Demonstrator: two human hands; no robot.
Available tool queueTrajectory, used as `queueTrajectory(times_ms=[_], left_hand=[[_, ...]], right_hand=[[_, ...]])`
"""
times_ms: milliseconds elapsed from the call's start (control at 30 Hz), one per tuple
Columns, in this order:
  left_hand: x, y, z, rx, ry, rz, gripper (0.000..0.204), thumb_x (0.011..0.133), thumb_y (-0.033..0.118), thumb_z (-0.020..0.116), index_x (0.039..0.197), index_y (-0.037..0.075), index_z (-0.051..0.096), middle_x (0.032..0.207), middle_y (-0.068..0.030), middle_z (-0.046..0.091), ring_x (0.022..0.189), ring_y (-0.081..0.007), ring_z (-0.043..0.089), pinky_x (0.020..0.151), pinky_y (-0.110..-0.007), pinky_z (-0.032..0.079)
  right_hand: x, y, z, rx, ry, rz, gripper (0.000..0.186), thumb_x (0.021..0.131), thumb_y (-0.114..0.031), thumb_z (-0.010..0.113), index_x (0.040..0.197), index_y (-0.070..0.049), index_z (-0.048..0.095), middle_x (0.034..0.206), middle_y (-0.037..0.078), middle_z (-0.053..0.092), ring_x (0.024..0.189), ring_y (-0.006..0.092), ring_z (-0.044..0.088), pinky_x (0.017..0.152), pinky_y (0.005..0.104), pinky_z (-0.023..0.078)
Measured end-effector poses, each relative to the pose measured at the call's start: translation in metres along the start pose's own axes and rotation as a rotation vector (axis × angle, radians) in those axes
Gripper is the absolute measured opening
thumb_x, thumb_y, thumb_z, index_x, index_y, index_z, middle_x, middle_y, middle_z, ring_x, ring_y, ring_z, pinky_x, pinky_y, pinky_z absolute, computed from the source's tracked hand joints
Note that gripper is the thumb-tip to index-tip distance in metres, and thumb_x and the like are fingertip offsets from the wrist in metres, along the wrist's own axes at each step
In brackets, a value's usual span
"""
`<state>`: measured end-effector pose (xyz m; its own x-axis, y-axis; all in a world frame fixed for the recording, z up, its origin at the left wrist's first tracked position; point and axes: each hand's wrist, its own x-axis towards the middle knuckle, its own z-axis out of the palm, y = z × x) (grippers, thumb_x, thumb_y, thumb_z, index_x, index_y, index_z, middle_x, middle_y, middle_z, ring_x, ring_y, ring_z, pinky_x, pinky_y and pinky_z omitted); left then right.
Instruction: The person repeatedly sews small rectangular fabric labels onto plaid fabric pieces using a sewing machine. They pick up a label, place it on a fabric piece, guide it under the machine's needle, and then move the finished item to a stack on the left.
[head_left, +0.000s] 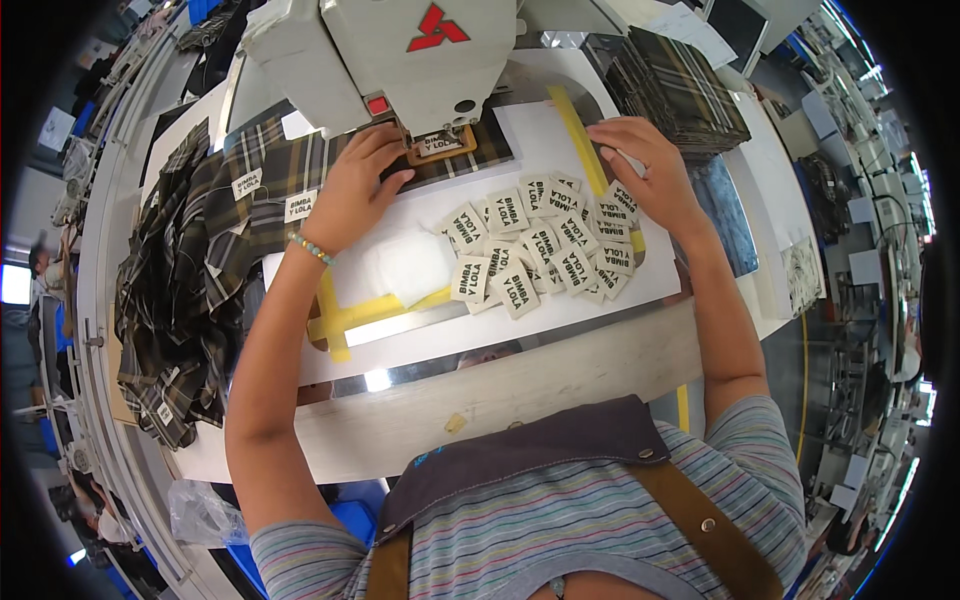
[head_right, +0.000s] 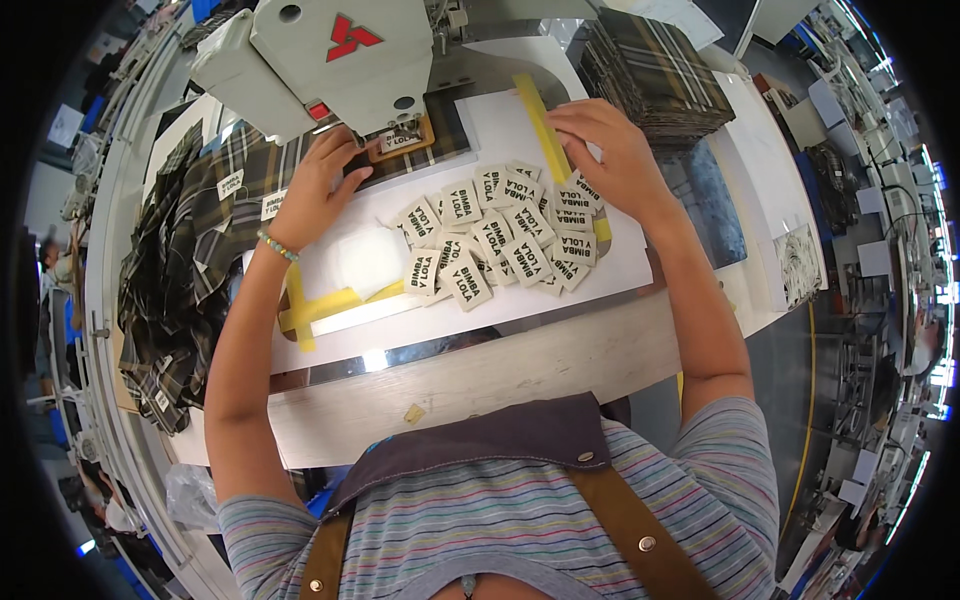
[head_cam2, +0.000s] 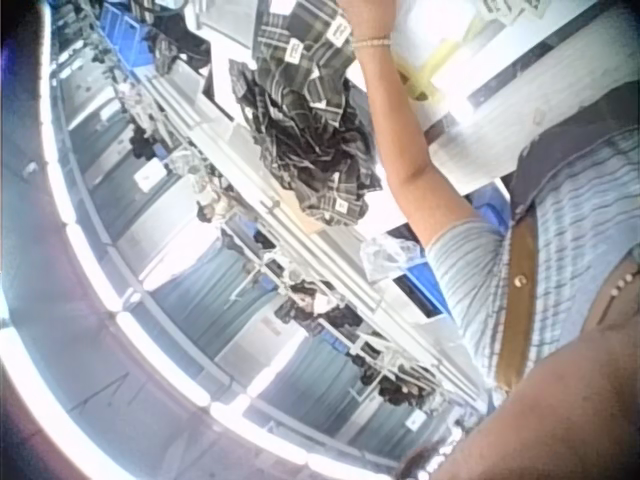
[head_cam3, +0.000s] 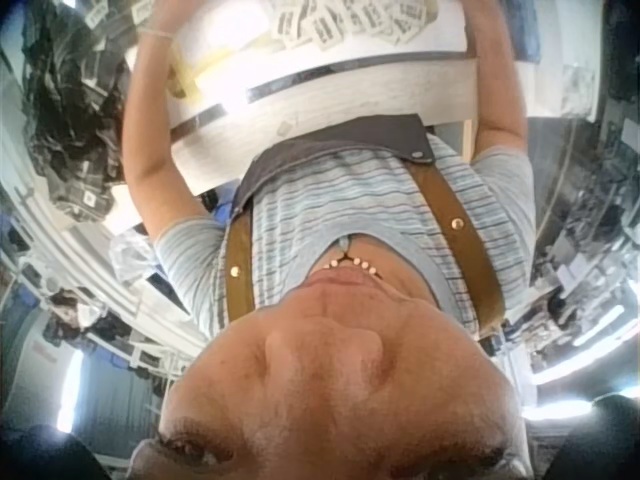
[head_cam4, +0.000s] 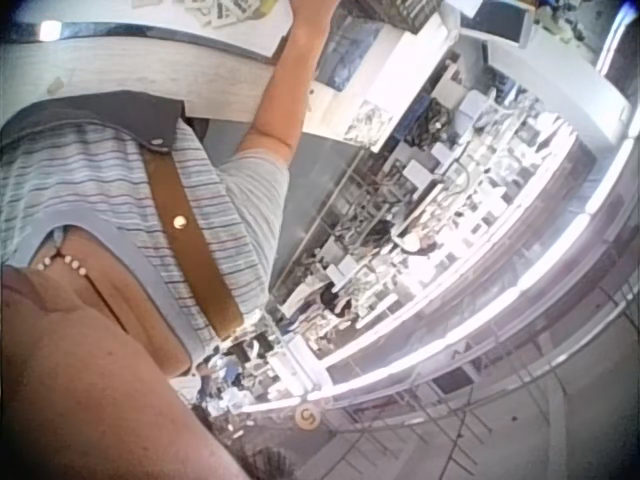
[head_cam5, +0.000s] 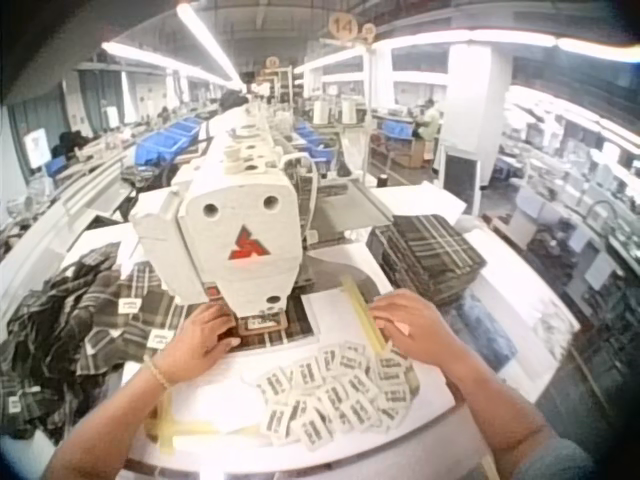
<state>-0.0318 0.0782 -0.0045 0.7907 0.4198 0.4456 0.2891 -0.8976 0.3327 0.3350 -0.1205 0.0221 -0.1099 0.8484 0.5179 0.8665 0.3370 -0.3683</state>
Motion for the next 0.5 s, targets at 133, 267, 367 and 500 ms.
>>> queueTrajectory(times_ms=[133,267,367,500], left_hand=[[-0.016,-0.003,-0.023,-0.027,0.019,-0.168,0.034,0.089,0.010,0.082,0.121,0.006,0.073,0.125,-0.0126,0.068,0.122,-0.0359,0.061,0.105,-0.044,0.051],[-0.027,-0.009,-0.033,0.090,-0.032,-0.223,0.037,0.087,0.016,0.085,0.120,0.006,0.072,0.120,-0.0099,0.067,0.113,-0.0322,0.061,0.101,-0.041,0.051],[-0.024,-0.010,-0.028,0.006,-0.022,-0.291,0.041,0.081,0.020,0.091,0.116,0.007,0.074,0.111,-0.0099,0.067,0.109,-0.0322,0.059,0.099,-0.040,0.050],[-0.018,-0.008,-0.022,-0.029,-0.026,-0.339,0.043,0.078,0.023,0.094,0.113,0.008,0.075,0.109,-0.0085,0.066,0.108,-0.0297,0.058,0.099,-0.040,0.050]], right_hand=[[0.026,-0.018,0.015,-0.057,-0.148,-0.126,0.031,0.100,-0.012,0.067,0.129,-0.005,0.075,0.135,0.011,0.072,0.126,0.0316,0.065,0.111,0.0426,0.051],[0.057,-0.026,0.046,-0.129,-0.217,-0.224,0.032,0.100,-0.018,0.066,0.128,-0.004,0.075,0.135,0.012,0.072,0.125,0.0314,0.066,0.110,0.0445,0.051],[0.065,-0.025,0.062,-0.192,-0.319,-0.159,0.031,0.100,-0.019,0.066,0.126,-0.004,0.076,0.134,0.011,0.073,0.125,0.0309,0.067,0.108,0.0436,0.053],[0.061,-0.027,0.068,-0.255,-0.376,-0.148,0.035,0.101,-0.025,0.068,0.125,-0.001,0.075,0.135,0.012,0.073,0.125,0.0308,0.066,0.107,0.0428,0.053]])
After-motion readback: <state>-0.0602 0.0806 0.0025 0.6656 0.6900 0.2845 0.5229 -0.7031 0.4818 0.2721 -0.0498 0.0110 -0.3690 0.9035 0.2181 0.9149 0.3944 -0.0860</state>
